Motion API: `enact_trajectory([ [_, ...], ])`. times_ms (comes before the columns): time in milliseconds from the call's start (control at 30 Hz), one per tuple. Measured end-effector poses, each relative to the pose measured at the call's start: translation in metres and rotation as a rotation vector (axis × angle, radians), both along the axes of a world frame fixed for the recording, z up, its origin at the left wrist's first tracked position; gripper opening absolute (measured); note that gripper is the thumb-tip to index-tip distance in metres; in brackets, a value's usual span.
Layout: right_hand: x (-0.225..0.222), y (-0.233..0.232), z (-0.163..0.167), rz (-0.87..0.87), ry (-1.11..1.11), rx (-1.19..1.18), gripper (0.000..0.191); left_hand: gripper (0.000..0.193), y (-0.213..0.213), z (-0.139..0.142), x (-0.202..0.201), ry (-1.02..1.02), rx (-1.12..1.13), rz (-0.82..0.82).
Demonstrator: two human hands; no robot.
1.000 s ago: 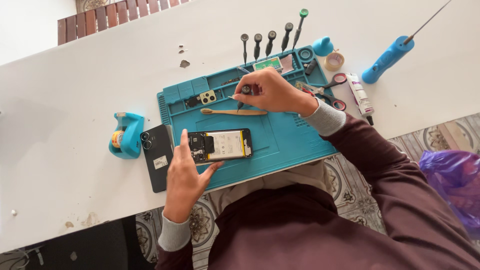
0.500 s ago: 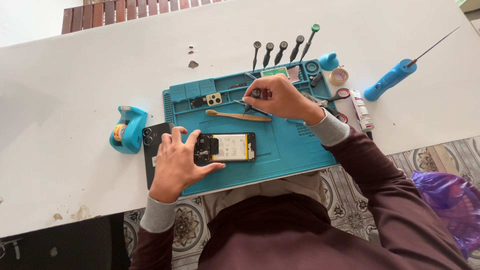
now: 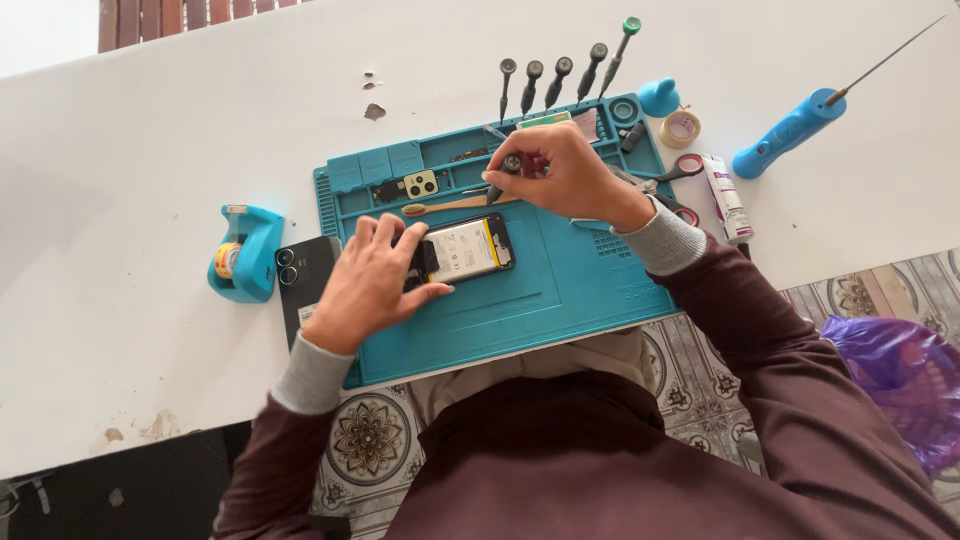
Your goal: The person uses a screwdriver to remove screws from a disassembled smartphone placed on a blue work mat. They repeatedly change screwdriver bits and continue unscrewing components throughout the clip.
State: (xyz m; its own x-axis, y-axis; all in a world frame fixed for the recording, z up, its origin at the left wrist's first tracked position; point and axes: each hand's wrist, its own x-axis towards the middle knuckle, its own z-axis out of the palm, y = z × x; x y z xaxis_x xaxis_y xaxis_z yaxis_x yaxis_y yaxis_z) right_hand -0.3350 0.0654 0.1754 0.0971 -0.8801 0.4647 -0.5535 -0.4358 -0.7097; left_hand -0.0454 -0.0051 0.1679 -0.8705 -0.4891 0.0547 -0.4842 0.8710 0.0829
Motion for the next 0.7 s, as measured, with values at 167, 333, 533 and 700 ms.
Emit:
enact_trajectory([
  [167,-0.001,-0.007,-0.009,-0.014,-0.010,-0.021,0.009,0.094,-0.022,0.011,-0.011,-0.115,-0.056,-0.114],
  [333,-0.003,-0.016,-0.018,-0.129,-0.053,-0.083,0.012,0.095,-0.027,0.013,-0.026,0.048,0.008,-0.185],
  [533,0.007,-0.023,-0.028,-0.138,-0.185,-0.035,0.014,0.087,-0.040,0.008,-0.004,0.134,0.160,-0.223],
  [700,0.009,-0.026,-0.024,-0.005,-0.345,-0.077,0.013,0.091,-0.039,-0.006,-0.001,0.192,0.109,-0.316],
])
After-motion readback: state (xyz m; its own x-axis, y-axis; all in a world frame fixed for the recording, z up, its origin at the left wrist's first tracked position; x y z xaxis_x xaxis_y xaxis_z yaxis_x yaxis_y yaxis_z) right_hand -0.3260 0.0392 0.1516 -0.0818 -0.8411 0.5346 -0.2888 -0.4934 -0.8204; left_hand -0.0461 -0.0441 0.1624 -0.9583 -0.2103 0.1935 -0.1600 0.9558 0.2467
